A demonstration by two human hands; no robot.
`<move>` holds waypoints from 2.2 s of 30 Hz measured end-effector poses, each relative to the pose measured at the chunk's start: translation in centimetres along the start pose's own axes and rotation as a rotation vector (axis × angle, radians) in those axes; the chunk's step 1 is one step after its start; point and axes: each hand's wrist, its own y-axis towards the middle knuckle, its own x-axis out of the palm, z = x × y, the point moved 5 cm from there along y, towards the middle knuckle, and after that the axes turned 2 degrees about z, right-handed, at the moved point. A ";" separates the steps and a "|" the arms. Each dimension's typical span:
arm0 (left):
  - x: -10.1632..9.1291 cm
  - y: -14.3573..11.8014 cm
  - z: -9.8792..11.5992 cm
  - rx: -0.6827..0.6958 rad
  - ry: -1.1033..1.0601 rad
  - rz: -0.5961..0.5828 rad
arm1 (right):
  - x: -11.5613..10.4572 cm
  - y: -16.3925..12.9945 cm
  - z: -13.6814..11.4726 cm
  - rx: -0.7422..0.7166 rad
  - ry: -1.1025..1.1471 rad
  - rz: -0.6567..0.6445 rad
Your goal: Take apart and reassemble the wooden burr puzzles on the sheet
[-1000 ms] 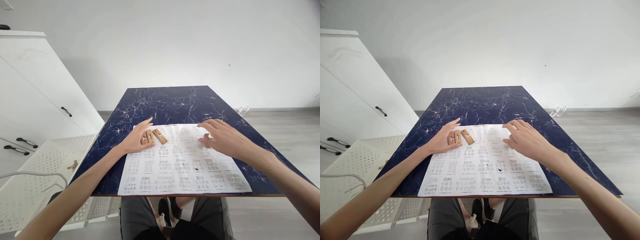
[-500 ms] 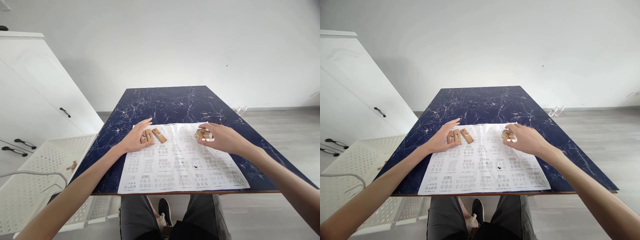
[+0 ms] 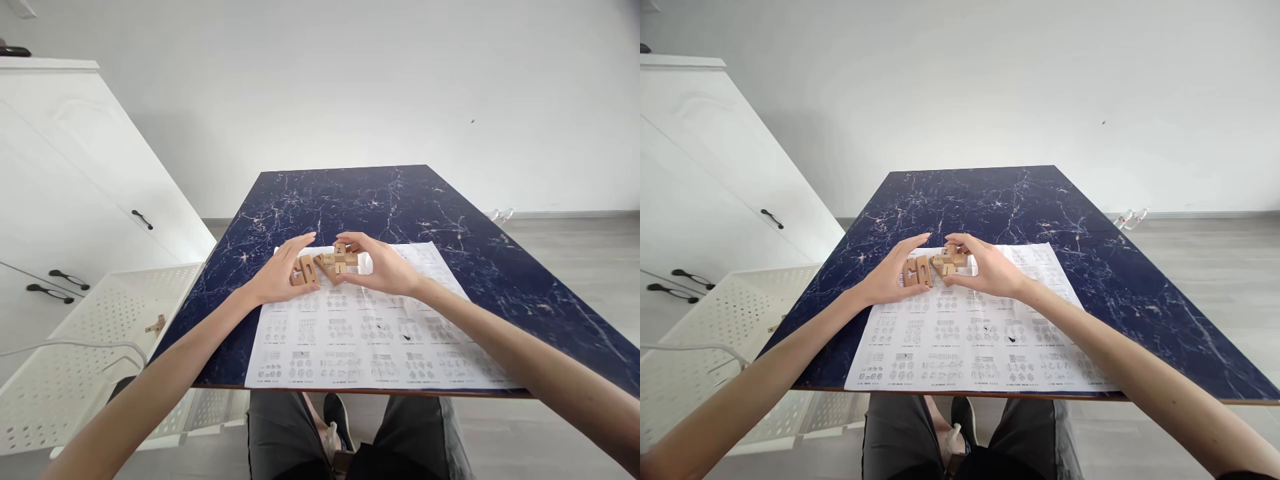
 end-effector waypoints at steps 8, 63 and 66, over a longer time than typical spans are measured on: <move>0.1 -0.1 0.8 0.060 0.014 0.071 | 2.4 -0.2 0.5 0.050 0.249 0.045; 1.0 -0.5 2.9 -0.154 -0.785 0.090 | 3.2 -1.2 -2.5 -0.276 -0.108 0.125; 1.1 -0.5 2.6 -0.168 -0.777 0.094 | 3.0 -1.3 -2.6 -0.317 -0.166 0.154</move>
